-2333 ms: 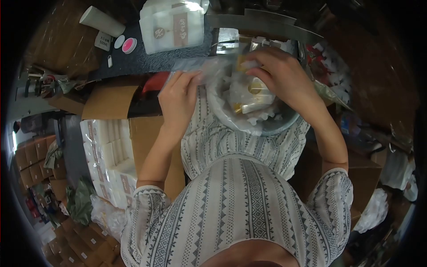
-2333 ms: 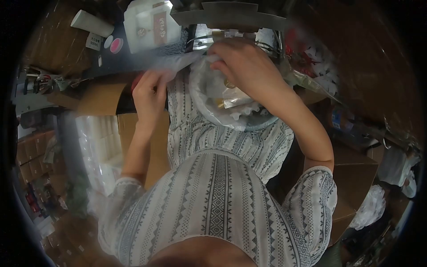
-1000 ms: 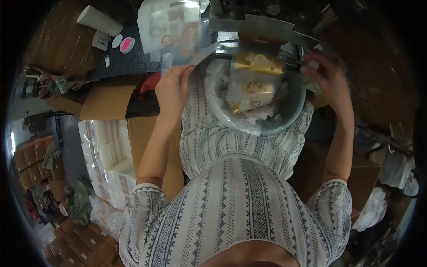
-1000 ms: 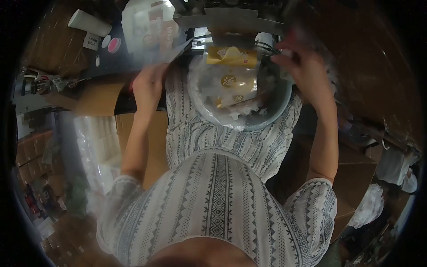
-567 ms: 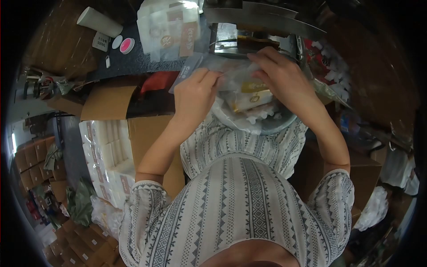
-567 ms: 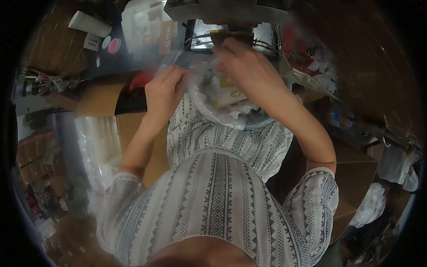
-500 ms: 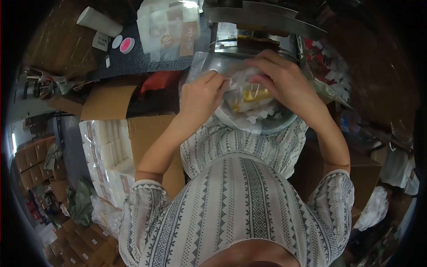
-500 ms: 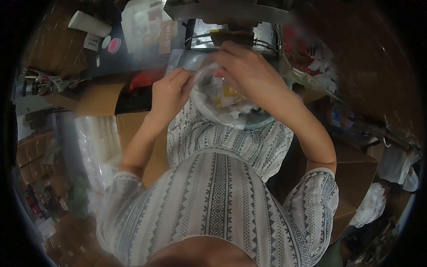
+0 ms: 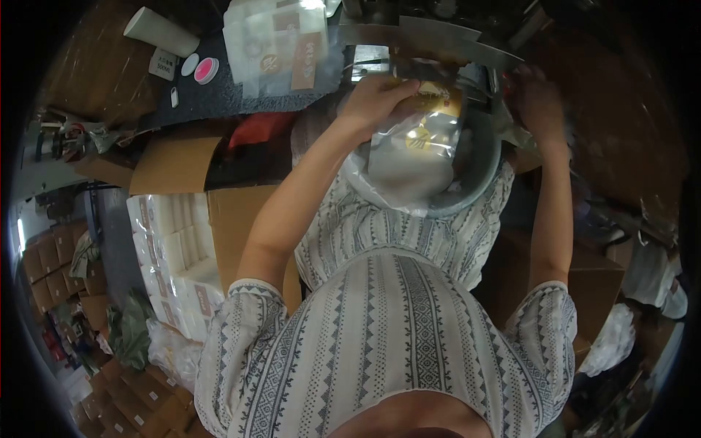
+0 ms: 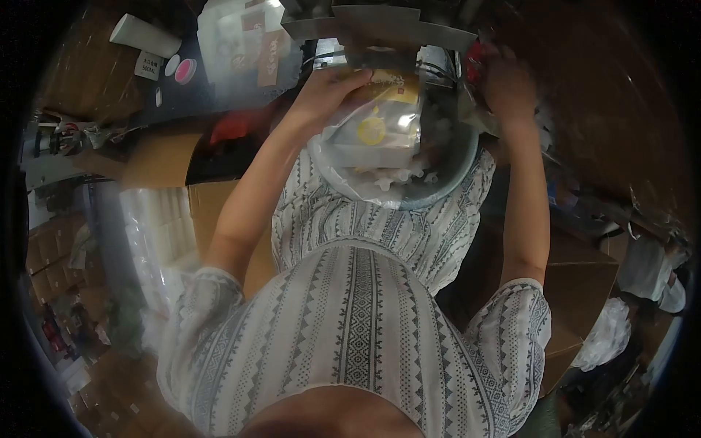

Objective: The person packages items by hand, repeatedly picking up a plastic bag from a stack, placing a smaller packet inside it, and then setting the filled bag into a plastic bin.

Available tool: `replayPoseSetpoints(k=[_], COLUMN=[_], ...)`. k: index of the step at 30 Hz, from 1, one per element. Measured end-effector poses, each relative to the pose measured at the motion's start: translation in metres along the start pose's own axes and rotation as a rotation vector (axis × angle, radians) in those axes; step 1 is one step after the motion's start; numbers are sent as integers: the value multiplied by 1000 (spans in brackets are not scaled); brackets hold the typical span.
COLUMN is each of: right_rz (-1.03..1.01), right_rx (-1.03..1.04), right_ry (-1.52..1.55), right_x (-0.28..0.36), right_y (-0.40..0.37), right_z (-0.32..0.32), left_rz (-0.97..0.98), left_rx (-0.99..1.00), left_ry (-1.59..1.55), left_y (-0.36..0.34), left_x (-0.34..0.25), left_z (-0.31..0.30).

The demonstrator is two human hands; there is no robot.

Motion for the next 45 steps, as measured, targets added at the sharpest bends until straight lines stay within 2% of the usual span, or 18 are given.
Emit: replayPoseSetpoints(k=[3,5,6,8,12,14,15,17,21,24,26,29,33,35,38,42,44,45], right_rz=[-25,59,65,129,375,388,384,122,149,-7,-325,-278,-113,42,59,244,-113,-112], right_rx=[-22,45,45,131,218,259,260,262,477,346,142,385,504,387,345,306,2,-1], right_ry=[-172,86,86,137,67,464,464,672,872,715,692,828,821,784,498,243,120,121], right_x=[-7,-17,-16,-9,-12,3,11,52,104,127,148,149,123,98,80,27,9,5], right_y=[5,3,1,-2,-21,-29,-31,-35,-45,-43,-49,-49,-35,-26,-29,-14,-4,-6], right_z=[27,26,22,14,-20,-46,-54,-71,-55,-62,-82,-71,-44,-46,-59,-38,-11,-5], left_rz=[160,666,667,1014,916,644,642,748,794,808,820,761,683,50,51,-92,-24,7], left_rx=[4,-330,-324,-329,-246,-282,-286,-361,-347,-323,-231,-11,195,97,21,-60,-24,-17], left_ry=[378,905,905,1906,1677,1493,1492,1341,1325,1325,1288,1114,950,404,27,-101,-16,297], left_y=[4,-24,-28,-51,-71,-77,-83,-98,-104,-106,-106,-95,-66,-40,-4,-2,-2,0], left_x=[-13,-82,-73,-58,-57,-54,-59,-77,-92,-99,-100,-82,-54,-6,5,6,8,-5], left_z=[-35,-81,-96,-80,-98,-122,-113,-85,-45,-28,-15,0,21,7,4,7,1,-15])
Point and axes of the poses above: each hand's wrist, its own y-axis towards the middle knuckle, its own z-axis out of the palm, x = y × z, the point moved 9 cm from there along y, towards the middle knuckle, and after that the axes turned 13 degrees about z, right-handed, at the moved point
